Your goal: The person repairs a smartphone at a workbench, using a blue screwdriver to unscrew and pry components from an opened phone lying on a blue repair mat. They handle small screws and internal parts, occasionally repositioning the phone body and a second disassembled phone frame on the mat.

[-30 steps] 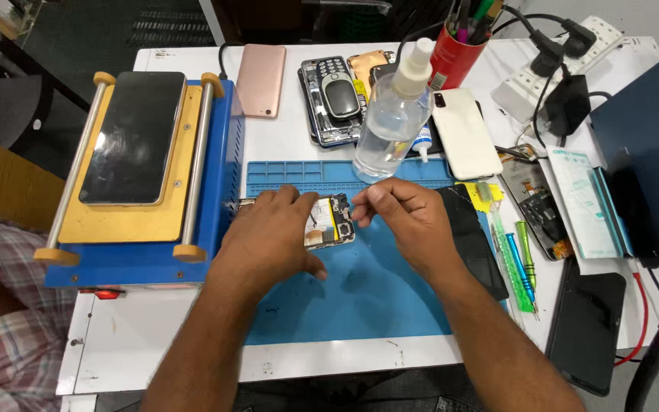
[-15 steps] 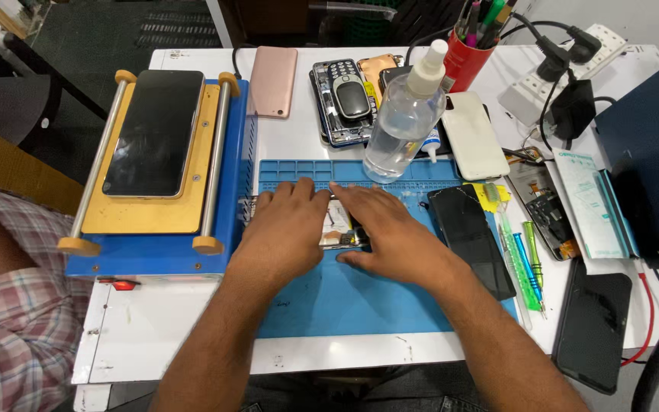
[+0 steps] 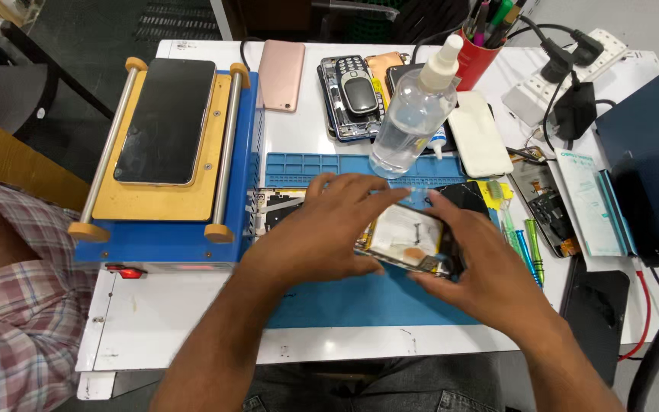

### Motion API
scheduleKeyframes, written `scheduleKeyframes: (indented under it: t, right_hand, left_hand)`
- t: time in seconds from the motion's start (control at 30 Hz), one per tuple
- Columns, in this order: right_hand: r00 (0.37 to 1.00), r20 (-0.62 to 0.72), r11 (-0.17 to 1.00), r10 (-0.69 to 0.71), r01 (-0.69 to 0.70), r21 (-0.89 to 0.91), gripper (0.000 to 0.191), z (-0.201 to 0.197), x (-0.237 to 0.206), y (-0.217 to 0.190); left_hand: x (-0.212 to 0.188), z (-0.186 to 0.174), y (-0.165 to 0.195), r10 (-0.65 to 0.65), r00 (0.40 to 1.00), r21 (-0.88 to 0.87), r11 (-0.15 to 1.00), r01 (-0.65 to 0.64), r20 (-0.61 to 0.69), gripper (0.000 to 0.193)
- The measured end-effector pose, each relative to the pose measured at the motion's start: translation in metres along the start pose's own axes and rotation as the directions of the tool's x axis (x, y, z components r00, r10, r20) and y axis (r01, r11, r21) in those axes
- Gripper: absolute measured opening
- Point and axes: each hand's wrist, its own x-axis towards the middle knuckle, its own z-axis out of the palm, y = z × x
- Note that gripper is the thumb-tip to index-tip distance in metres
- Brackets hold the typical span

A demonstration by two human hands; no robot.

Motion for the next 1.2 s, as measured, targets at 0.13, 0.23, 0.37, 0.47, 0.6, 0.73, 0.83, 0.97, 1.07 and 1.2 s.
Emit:
scheduleKeyframes:
  t: [0.13,0.23,0.37,0.47,0.6,0.73,0.83,0.97,1.07,1.2]
  right_hand:
    - [0.989,-0.136,0.998,-0.059,0.055,-0.032,0.104,-0.005,-0.016,0.01]
    - [0.993,-0.116,0.998,0.032,-0.038,-0.045,0.104,-0.005,-0.029,0.013]
    - [0.996,0.066,0.997,0.068,-0.066,-0.032,0.104,0.006,-0.038,0.014]
    - [0.981,0.196,0.999,-0.013,0.005,0.039,0.102,0.021,-0.038,0.013]
    - [0.949,0.315,0.994,-0.033,-0.002,0.109,0.1,0.034,-0.034,0.013]
    - [0.94,0.271,0.978,-0.208,0.201,0.056,0.097,0.039,-0.024,0.017]
    - [0.928,0.271,0.967,-0.255,0.243,0.076,0.1,0.037,-0.021,0.02]
    - [0.977,0.069,0.979,-0.202,0.202,-0.006,0.085,0.023,-0.025,0.03]
    - [0.993,-0.117,0.975,-0.006,-0.02,-0.222,0.073,0.013,-0.025,0.044]
    - [0.955,-0.233,0.915,0.186,-0.255,-0.312,0.075,0.019,-0.023,0.056]
  left_hand:
    - [-0.001,-0.002,-0.006,0.016,0.956,-0.145,0.988,-0.061,-0.293,0.078]
    - [-0.001,-0.005,-0.01,-0.087,0.913,-0.247,0.969,-0.015,-0.398,0.047]
    - [0.002,-0.004,-0.01,-0.198,0.884,-0.252,0.963,0.095,-0.424,0.033]
    - [0.003,-0.001,-0.009,-0.216,0.879,-0.213,0.968,0.135,-0.425,0.032]
    - [0.005,0.003,-0.008,-0.178,0.864,-0.173,0.979,0.107,-0.47,0.03]
    - [0.009,0.007,-0.01,-0.219,0.876,-0.188,0.971,0.151,-0.429,0.027]
    - [0.007,0.008,-0.012,-0.185,0.842,-0.165,0.979,0.116,-0.506,0.026]
    - [0.007,0.007,-0.016,-0.209,0.788,-0.14,0.978,0.157,-0.579,0.024]
    - [0.009,0.007,-0.016,-0.256,0.752,-0.161,0.967,0.199,-0.608,0.023]
    - [0.009,0.005,-0.017,-0.221,0.694,-0.217,0.972,0.096,-0.685,0.023]
